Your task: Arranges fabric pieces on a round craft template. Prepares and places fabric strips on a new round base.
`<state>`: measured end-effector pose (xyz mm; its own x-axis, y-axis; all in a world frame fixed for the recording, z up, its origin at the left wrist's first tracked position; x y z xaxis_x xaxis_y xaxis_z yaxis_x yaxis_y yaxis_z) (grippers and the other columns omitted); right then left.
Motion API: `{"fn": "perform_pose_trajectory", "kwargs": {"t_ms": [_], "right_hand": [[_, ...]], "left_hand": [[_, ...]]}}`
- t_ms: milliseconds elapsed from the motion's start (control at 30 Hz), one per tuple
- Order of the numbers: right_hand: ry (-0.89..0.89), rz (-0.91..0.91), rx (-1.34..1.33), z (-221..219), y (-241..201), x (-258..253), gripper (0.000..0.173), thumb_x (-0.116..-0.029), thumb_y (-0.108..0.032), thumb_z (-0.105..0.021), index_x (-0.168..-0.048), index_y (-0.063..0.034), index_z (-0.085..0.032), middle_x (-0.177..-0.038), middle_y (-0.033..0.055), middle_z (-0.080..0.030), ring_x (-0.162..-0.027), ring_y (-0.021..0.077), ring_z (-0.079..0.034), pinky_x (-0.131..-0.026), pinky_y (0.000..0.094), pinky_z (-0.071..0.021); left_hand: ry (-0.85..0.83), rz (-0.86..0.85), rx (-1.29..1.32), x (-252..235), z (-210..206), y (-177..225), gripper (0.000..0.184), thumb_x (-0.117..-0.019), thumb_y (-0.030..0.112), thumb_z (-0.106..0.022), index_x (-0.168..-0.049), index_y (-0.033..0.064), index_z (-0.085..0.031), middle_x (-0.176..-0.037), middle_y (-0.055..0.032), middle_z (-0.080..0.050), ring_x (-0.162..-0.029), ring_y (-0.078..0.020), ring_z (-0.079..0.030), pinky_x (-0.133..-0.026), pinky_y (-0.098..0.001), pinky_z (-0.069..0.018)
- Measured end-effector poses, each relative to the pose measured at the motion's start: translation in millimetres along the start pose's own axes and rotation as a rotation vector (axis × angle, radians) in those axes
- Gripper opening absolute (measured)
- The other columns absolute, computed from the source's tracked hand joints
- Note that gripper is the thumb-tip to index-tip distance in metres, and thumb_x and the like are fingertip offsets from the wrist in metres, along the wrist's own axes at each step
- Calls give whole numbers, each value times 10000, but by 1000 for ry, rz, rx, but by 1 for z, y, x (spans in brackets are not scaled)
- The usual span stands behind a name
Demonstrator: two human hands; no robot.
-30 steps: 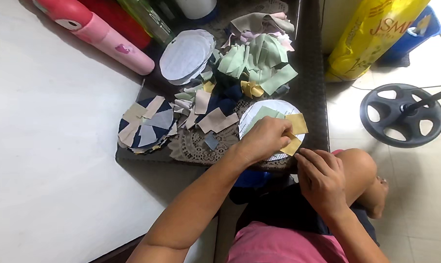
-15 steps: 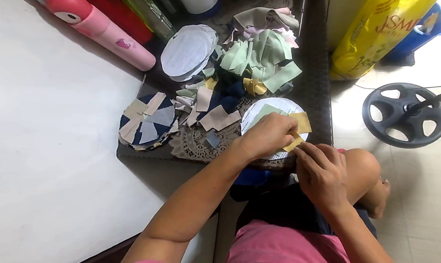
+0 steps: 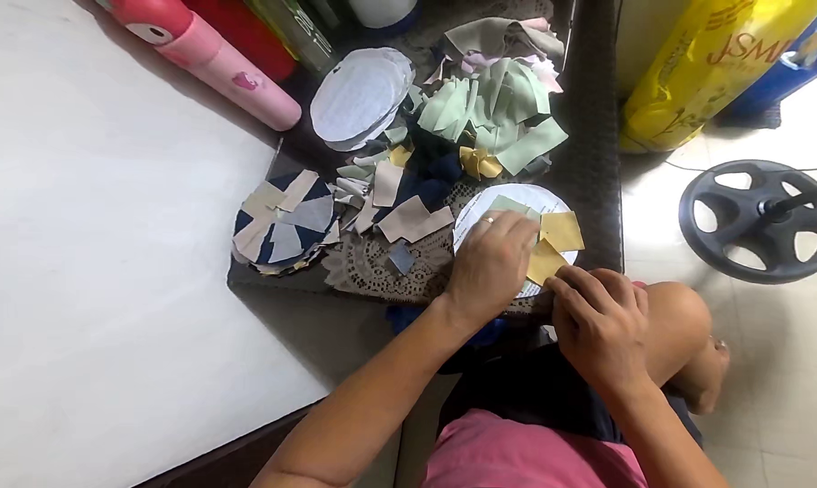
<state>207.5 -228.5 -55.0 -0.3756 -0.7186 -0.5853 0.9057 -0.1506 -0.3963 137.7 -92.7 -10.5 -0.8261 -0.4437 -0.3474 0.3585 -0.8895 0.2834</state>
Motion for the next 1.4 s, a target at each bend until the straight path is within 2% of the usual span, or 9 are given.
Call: {"fn": "perform_pose_trajectory", "kwargs": {"t_ms": [100,200,433,600,700,967,1033,1200,1400], "right_hand": [[4,2,5,1,0,0,269,-963,-165,-545,-1029,-194,-804,-1115,32,-765,-1023,284,-666,-824,447,-459],[6,3,1,1,0,0,258,-963,-161,-552,-1010,-188,-805,-1115,37,-764,-1023,283,-669,-823,449,-465],[-5,11,-29,3,1,-2,277,-962,-171,-536,-1021,-181,-806,-1132,46,-762,-1036,301,-672,-840,465,-480],[53,-10,-120,17,2,-6,280,-966,-211,-549,-1066,-131,-799,-1158,142,-742,-1052,356,-672,-851,490,-500],[77,6,-91,27,2,-11,280,-971,-203,-539,-1042,-126,-799,-1127,164,-737,-1044,359,-668,-851,491,-500],[137,15,-176,27,6,-21,259,-971,-158,-551,-998,-70,-793,-1058,167,-732,-1009,305,-665,-884,408,-511],[134,-41,-299,19,10,-26,263,-965,-124,-549,-1054,-21,-774,-1085,186,-707,-1028,234,-655,-916,314,-521],[122,-322,-467,11,32,-28,324,-964,-82,-498,-1162,59,-710,-1134,196,-666,-1024,117,-638,-873,199,-517],[150,-302,-409,8,29,-27,315,-930,-70,-512,-1126,47,-729,-1106,201,-665,-943,116,-642,-800,187,-520]], "left_hand": [[-104,-181,14,13,-19,7,425,-1072,287,-427,-1371,90,-657,-1508,-100,-561,-1464,-348,-433,-1166,-592,-333],[-337,-123,-48,23,-37,4,622,-1100,471,-244,-1586,117,-407,-1678,-77,-317,-1581,-316,-185,-1219,-674,-116],[-441,-40,8,23,-36,3,663,-1100,505,-208,-1634,120,-290,-1713,-86,-214,-1597,-287,-109,-1221,-676,-46],[-245,176,49,1,-24,11,655,-1092,477,-342,-1618,87,-320,-1706,-159,-197,-1591,-353,-101,-1227,-668,-52],[-406,233,34,-13,-38,5,686,-1091,511,-335,-1646,117,-244,-1725,-152,-111,-1596,-358,-23,-1221,-678,-2],[-469,-208,136,-6,-43,6,664,-1055,463,-443,-1615,122,-337,-1692,-139,-258,-1581,-347,-169,-1231,-656,-88],[-405,-142,213,-10,-34,4,617,-1059,393,-490,-1596,110,-380,-1673,-134,-308,-1572,-335,-212,-1246,-612,-121],[-42,319,290,-39,7,-56,324,-1020,100,-542,-1306,10,-666,-1344,-182,-641,-1273,-314,-600,-1090,-469,-471],[32,571,130,-50,22,-103,213,-970,162,-664,-1069,-23,-700,-1119,-197,-670,-1061,-342,-664,-942,-502,-533]]}}
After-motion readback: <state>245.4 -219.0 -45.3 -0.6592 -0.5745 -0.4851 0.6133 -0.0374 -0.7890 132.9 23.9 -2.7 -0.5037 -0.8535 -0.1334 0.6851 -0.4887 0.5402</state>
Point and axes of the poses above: each hand's wrist, its own x-axis away from the middle knuckle, its own z-axis out of the back of the hand, y = z × x, the point moved 6 cm from there along -x, towards the middle knuckle
